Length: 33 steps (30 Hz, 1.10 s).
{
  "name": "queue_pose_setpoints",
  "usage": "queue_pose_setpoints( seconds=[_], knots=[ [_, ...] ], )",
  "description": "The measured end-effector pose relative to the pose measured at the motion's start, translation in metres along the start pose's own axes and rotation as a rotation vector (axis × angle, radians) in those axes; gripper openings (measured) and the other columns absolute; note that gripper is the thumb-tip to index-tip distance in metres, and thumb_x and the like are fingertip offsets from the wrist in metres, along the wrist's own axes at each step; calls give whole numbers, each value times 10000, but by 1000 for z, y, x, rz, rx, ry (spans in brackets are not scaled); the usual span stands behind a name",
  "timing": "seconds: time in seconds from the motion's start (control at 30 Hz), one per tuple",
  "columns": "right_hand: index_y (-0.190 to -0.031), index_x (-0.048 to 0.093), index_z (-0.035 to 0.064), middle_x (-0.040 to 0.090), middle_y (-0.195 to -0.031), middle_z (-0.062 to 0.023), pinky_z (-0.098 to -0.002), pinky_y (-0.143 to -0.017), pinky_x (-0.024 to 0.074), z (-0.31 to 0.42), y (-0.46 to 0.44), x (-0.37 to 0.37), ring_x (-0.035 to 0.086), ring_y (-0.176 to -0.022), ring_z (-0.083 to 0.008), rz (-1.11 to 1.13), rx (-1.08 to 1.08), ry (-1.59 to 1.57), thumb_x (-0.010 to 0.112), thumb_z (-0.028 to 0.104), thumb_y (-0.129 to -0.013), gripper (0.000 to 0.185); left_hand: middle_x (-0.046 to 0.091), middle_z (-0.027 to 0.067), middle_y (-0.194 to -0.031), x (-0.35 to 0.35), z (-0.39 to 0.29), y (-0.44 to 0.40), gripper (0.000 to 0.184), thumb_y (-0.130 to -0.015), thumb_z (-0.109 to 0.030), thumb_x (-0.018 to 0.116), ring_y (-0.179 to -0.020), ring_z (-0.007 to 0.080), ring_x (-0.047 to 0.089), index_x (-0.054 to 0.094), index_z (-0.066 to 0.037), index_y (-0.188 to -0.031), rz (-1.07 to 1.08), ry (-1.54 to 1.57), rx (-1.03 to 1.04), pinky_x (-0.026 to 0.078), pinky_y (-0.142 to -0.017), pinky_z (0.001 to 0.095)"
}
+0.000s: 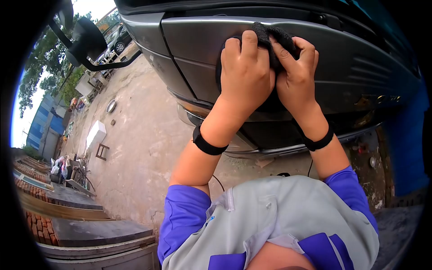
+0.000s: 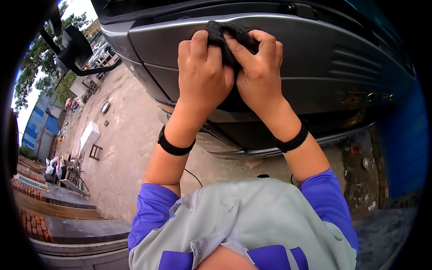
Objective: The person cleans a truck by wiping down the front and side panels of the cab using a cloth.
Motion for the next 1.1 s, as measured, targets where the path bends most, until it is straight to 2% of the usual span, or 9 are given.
queue_pose_setpoints(
  seconds=[0.07, 0.3, 0.47, 0.6, 0.73, 0.77, 0.9, 1.0, 1.1],
  knots=[
    [-1271, 724, 220, 523, -1226, -109, -395, -950, 423, -1, -3, -2, 473, -1055, -315, 8, -8, 15, 622, -94, -759, 609, 548, 172, -1156, -2, 0, -4, 253, -711, -79, 662, -867, 351, 518, 620, 15, -943, 22, -1, -13, 458, -773, 423],
    [-1244, 742, 249, 509, -1200, -57, -382, -948, 421, -4, 53, -1, 467, -1070, -270, 123, 29, 101, 664, 32, -836, 469, 529, 226, -1187, 10, -16, 57, 311, -714, -88, 673, -899, 377, 524, 620, 49, -988, 87, 10, -35, 471, -793, 451],
    [-1235, 746, 243, 531, -1193, -61, -396, -933, 423, -3, 15, -2, 500, -1038, -268, 33, -24, 59, 664, 36, -825, 467, 529, 230, -1176, 2, -9, 21, 330, -716, -60, 655, -871, 374, 516, 614, 60, -1021, 37, 18, -35, 470, -776, 435],
    [-1320, 661, 256, 531, -1264, -72, -414, -949, 430, -2, -18, 2, 512, -1100, -282, -57, -46, 63, 657, 117, -856, 485, 546, 188, -1154, 1, 1, -15, 255, -710, -93, 630, -886, 325, 499, 618, 16, -941, -95, -60, -55, 447, -787, 417],
    [-1341, 628, 279, 485, -1439, -47, -367, -1001, 418, -9, 24, 14, 503, -1207, -224, -97, -91, 152, 628, 218, -895, 450, 456, 182, -1273, 14, -18, 22, 350, -789, -97, 663, -1039, 350, 480, 639, 15, -1119, -64, -113, -132, 440, -899, 426],
    [-1343, 609, 291, 478, -1456, -43, -366, -1036, 409, -18, 38, 16, 516, -1201, -209, -120, -120, 133, 620, 243, -903, 442, 449, 175, -1281, 22, -26, 37, 358, -789, -91, 661, -1022, 343, 467, 638, 1, -1135, -75, -118, -152, 432, -910, 428],
    [-1350, 552, 244, 472, -1482, -53, -390, -1094, 370, -59, 85, 5, 538, -1212, -196, -87, -119, 236, 615, 267, -909, 446, 489, 119, -1238, 53, -61, 58, 317, -754, -127, 662, -979, 294, 448, 656, -55, -1062, -64, -97, -90, 396, -860, 405],
    [-1351, 541, 158, 437, -1503, -127, -454, -1098, 353, -104, 112, -14, 495, -1289, -270, -101, -38, 366, 643, 239, -893, 476, 511, 66, -1278, 86, -93, 47, 230, -715, -180, 651, -1012, 262, 478, 672, -101, -930, 66, -122, 87, 361, -875, 384],
    [-1407, 511, 117, 377, -1538, -165, -502, -1084, 330, -126, 129, -43, 427, -1352, -314, -66, 151, 496, 656, 188, -889, 543, 515, 65, -1276, 118, -125, 38, 240, -762, -160, 624, -1052, 255, 509, 668, -89, -986, 158, 48, 172, 380, -875, 379]
  ],
)
Point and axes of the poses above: each hand's wrist, its own y-axis away from the middle knuckle, its own x-axis out of the palm, z = x × y, the point moved 4 cm from there along -y, towards the middle knuckle
